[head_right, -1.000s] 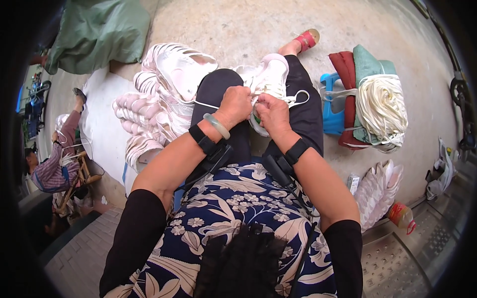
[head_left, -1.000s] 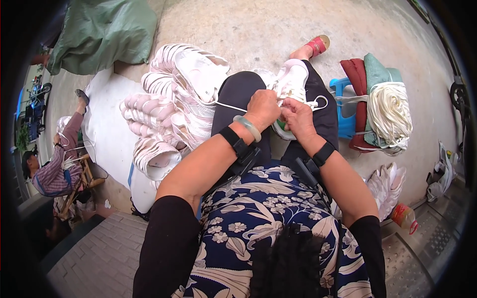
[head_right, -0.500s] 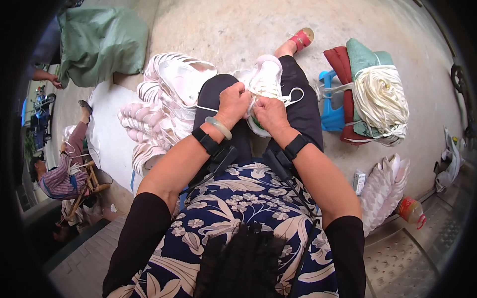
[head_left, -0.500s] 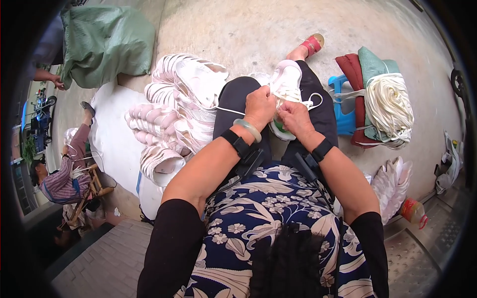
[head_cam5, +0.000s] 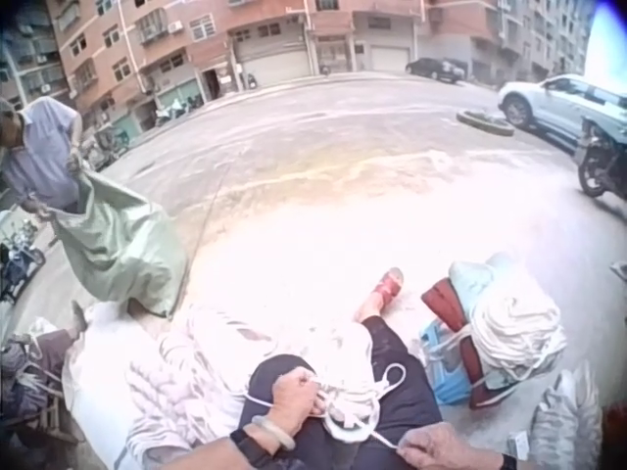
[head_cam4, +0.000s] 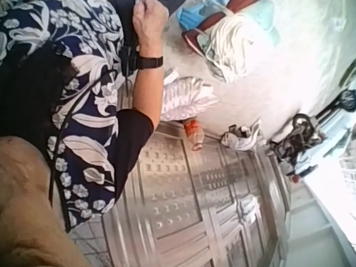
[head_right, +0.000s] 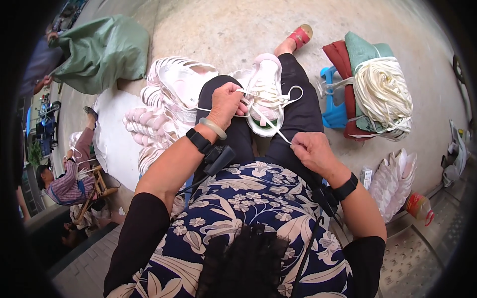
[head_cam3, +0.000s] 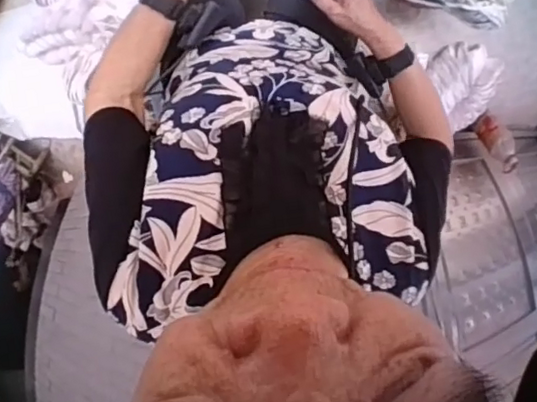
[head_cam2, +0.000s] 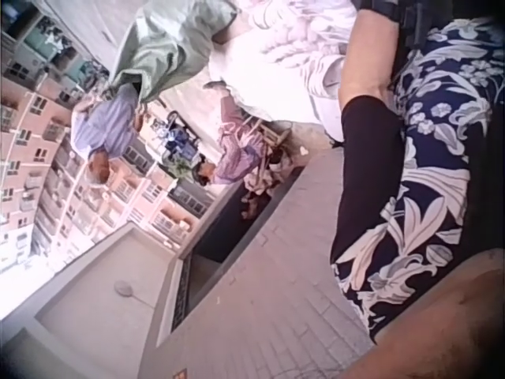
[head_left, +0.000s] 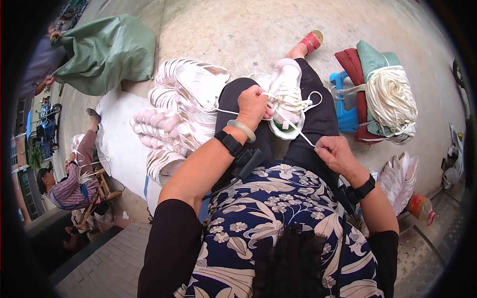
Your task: Lacing shoelaces into white shoe uppers in a production environment.
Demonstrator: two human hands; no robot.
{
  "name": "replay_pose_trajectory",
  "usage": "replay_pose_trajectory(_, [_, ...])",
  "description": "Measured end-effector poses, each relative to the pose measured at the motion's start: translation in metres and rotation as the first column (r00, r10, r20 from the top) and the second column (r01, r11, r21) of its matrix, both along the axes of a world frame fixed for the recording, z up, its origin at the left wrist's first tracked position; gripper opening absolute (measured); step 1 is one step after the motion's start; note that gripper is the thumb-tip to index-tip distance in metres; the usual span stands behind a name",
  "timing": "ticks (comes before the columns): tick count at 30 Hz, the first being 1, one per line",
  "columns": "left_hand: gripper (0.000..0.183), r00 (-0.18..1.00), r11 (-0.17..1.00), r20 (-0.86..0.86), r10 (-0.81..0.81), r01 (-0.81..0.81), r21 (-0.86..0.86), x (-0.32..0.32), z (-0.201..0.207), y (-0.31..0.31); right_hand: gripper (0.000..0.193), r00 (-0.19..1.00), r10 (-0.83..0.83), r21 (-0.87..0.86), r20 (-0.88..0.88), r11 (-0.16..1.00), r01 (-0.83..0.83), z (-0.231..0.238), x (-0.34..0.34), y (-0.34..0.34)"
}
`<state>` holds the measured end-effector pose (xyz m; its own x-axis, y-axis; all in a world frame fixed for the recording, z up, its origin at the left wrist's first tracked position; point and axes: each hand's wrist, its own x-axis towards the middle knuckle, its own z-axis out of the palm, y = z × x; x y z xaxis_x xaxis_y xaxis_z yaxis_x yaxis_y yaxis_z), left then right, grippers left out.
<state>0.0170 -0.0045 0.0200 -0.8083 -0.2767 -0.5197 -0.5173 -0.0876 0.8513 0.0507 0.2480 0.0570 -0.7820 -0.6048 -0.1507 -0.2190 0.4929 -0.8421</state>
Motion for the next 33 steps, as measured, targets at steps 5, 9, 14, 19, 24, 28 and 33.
replay_pose_trajectory(5, [0.011, 0.952, 0.872, -0.187, -0.242, 0.129, -0.472, 0.007, -0.015, 0.000, 0.016, 0.944, -0.166, -0.022, 0.283, 0.983, 0.180, -0.020, -0.007, 0.010])
replay_pose_trajectory(9, [0.015, 0.792, 0.754, -0.437, -0.426, 0.044, -0.655, 0.016, 0.010, 0.018, 0.025, 0.915, -0.292, 0.051, 0.280, 0.956, 0.290, -0.042, -0.030, 0.002])
replay_pose_trajectory(14, [0.010, 0.720, 0.662, -0.303, -0.625, 0.283, -0.694, 0.020, -0.005, 0.046, 0.026, 0.733, -0.405, 0.005, 0.546, 0.877, 0.480, -0.051, -0.045, -0.028])
replay_pose_trajectory(19, [0.012, 0.752, 0.526, -0.094, -0.653, 0.360, -0.770, 0.014, -0.014, 0.057, 0.012, 0.848, -0.341, 0.090, 0.406, 0.938, 0.334, -0.054, -0.043, -0.044])
replay_pose_trajectory(24, [0.012, 0.768, 0.480, 0.035, -0.640, 0.435, -0.762, 0.004, -0.015, 0.062, 0.012, 0.867, -0.346, 0.087, 0.358, 0.937, 0.337, -0.057, -0.043, -0.043])
replay_pose_trajectory(28, [0.013, 0.759, 0.427, 0.103, -0.643, 0.468, -0.774, 0.001, -0.018, 0.062, 0.013, 0.880, -0.330, 0.081, 0.342, 0.943, 0.323, -0.061, -0.043, -0.043])
replay_pose_trajectory(33, [0.013, 0.710, 0.275, 0.211, -0.672, 0.504, -0.819, -0.002, -0.014, 0.066, 0.014, 0.871, -0.334, 0.071, 0.360, 0.941, 0.331, -0.063, -0.042, -0.042])
